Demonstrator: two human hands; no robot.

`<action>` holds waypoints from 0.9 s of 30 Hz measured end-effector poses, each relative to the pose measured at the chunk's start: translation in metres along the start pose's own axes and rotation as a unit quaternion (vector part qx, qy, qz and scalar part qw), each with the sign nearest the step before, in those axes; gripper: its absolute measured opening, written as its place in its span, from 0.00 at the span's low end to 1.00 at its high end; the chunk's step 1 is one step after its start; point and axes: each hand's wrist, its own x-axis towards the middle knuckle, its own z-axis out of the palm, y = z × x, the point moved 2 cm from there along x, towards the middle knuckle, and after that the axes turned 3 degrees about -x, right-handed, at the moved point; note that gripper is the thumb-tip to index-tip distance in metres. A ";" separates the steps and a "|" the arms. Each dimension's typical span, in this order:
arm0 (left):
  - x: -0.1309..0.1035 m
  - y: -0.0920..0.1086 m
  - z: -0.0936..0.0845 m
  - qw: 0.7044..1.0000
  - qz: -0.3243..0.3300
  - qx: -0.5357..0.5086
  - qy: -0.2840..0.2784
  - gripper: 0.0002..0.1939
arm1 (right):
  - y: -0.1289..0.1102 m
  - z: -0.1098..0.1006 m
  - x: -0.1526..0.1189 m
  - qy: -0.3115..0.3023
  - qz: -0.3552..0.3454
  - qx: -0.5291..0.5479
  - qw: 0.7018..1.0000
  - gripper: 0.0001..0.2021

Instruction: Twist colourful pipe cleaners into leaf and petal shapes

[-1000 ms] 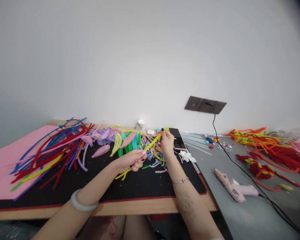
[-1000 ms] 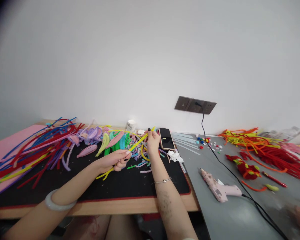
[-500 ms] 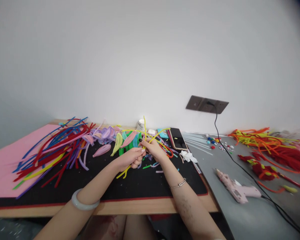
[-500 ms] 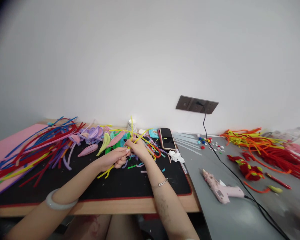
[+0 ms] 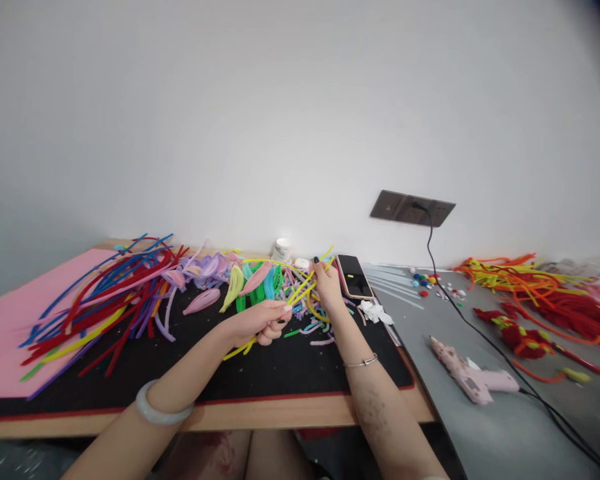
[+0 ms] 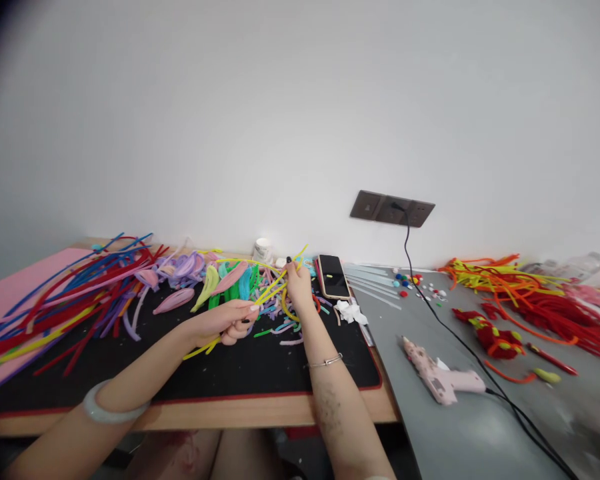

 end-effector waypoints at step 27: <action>0.006 -0.011 -0.004 0.998 -0.016 0.001 -0.053 0.14 | -0.004 0.002 -0.003 -0.075 0.061 0.130 0.987 0.16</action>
